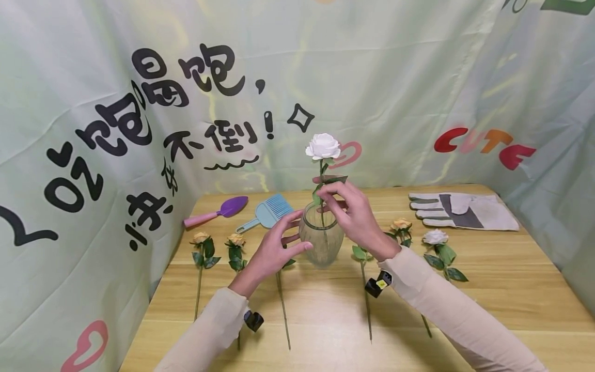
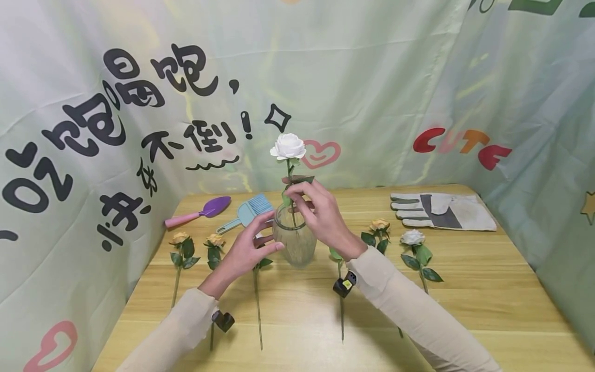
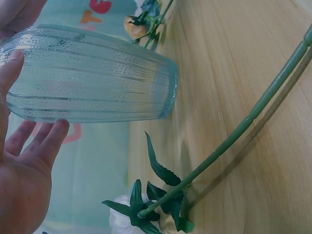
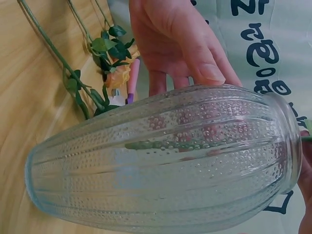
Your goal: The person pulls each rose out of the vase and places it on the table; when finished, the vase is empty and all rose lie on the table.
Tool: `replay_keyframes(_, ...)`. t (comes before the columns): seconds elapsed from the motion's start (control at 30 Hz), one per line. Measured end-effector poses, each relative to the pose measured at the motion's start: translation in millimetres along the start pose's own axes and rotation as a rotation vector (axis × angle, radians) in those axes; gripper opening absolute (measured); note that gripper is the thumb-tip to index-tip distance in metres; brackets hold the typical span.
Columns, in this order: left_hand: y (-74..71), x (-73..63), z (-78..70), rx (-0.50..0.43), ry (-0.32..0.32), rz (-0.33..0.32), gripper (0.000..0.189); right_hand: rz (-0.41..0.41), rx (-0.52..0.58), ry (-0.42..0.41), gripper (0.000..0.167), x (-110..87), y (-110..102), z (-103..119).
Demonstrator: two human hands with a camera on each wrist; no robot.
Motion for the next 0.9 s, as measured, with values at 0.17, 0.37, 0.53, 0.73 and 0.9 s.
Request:
replay_keyframes(0.17,-0.2,-0.1,0.2,-0.002,0.003,0.001,0.078,0.005,-0.016,0.039,0.027,0.4,-0.4,-3.8)
replay_keyframes(0.37,-0.7,-0.2,-0.7,-0.003,0.005,-0.007,0.078,-0.046,-0.023,0.046,0.036,5.9,-14.3,0.5)
replay_keyframes(0.53,-0.6,-0.3,-0.3,0.002,0.0,-0.01,0.078,-0.176,0.106,0.024,0.039,15.5,-46.2,11.3)
replay_keyframes(0.73,-0.7,-0.4,0.6,0.006,-0.006,-0.011,0.078,-0.358,0.281,-0.016,0.04,23.2,-96.7,29.9)
replay_keyframes(0.9,-0.7,-0.4,0.4,0.012,-0.004,-0.011,0.078,-0.47,0.336,-0.087,0.037,19.8,-138.7,43.7)
Point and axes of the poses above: each hand's wrist, its own x-axis towards the middle knuckle, its own y-axis out of the palm, z = x × y, the point moved 9 cm from there along x, towards the middle knuckle, and after that the axes turned 8 degrees about y, right-handed, at the moved point
